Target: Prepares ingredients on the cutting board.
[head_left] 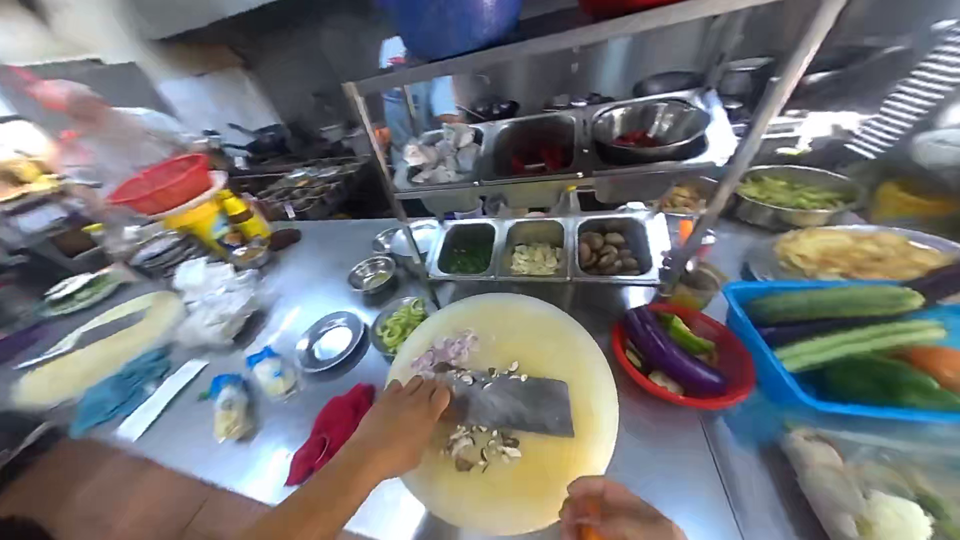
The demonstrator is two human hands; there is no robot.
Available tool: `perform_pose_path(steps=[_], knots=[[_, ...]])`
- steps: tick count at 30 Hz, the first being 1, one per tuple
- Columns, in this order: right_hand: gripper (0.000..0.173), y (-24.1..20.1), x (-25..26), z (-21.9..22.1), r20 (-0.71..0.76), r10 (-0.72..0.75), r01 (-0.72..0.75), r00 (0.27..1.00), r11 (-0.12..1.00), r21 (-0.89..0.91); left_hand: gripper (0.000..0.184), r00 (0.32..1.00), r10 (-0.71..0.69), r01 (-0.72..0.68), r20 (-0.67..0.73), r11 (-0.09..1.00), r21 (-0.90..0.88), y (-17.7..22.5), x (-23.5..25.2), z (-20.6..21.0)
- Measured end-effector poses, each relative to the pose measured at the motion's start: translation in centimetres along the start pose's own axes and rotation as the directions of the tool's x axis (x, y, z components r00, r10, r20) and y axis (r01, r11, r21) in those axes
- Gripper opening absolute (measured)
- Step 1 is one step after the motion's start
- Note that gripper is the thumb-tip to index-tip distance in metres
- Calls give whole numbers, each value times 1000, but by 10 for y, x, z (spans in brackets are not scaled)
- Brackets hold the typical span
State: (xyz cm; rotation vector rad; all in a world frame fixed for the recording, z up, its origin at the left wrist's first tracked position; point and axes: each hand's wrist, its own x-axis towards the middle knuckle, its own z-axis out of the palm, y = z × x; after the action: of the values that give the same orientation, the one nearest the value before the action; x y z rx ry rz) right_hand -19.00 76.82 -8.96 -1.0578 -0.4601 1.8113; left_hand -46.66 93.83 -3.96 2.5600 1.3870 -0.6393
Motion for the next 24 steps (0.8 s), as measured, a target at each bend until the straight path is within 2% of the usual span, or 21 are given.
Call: perform_pose_path(steps=[2,4,6,7,9,10,12,14,17,18,19,21,23,24], knots=[[29,7,2,14,-93,-112,118,989,991,61,48,988,145,-144,52,989,-15,-14,12,-7],[29,12,3,37,-272,-230,235,934,972,-15,53,968,233,-228,89,971,-65,-21,14,-15],[28,19,5,59,-411,-442,341,797,892,-296,61,969,215,-195,124,968,-160,-20,5,-32],[28,24,6,68,-430,-573,347,698,795,-497,64,971,202,-168,129,958,-233,-20,-3,-40],[29,31,7,83,-348,-787,232,510,515,-825,62,963,246,-179,113,892,-416,-26,-19,-49],[29,33,10,87,-267,-858,166,440,369,-914,58,952,301,-232,56,829,-509,-31,-26,-44],[27,36,18,92,-92,-932,90,351,131,-987,50,921,386,-325,-52,687,-650,-35,-31,-24],[25,39,31,93,44,-952,62,304,-26,-998,42,911,410,-317,-47,623,-715,-28,-27,-2],[25,47,56,83,139,-948,73,285,-123,-990,29,919,394,-284,18,692,-663,-22,-11,19],[27,51,64,77,152,-939,76,307,-136,-988,29,927,373,-268,28,715,-646,-26,-6,22],[31,54,71,72,156,-923,72,352,-140,-988,28,939,344,-249,31,738,-628,-31,-3,21],[42,55,80,67,147,-851,53,505,-139,-989,25,961,277,-231,-18,761,-607,-44,-3,16],[55,50,85,68,122,-737,64,665,-106,-992,19,971,225,-220,-77,728,-649,-57,-9,13],[61,48,86,68,123,-699,94,705,-79,-992,17,976,204,-203,-79,708,-676,-60,-14,10]])
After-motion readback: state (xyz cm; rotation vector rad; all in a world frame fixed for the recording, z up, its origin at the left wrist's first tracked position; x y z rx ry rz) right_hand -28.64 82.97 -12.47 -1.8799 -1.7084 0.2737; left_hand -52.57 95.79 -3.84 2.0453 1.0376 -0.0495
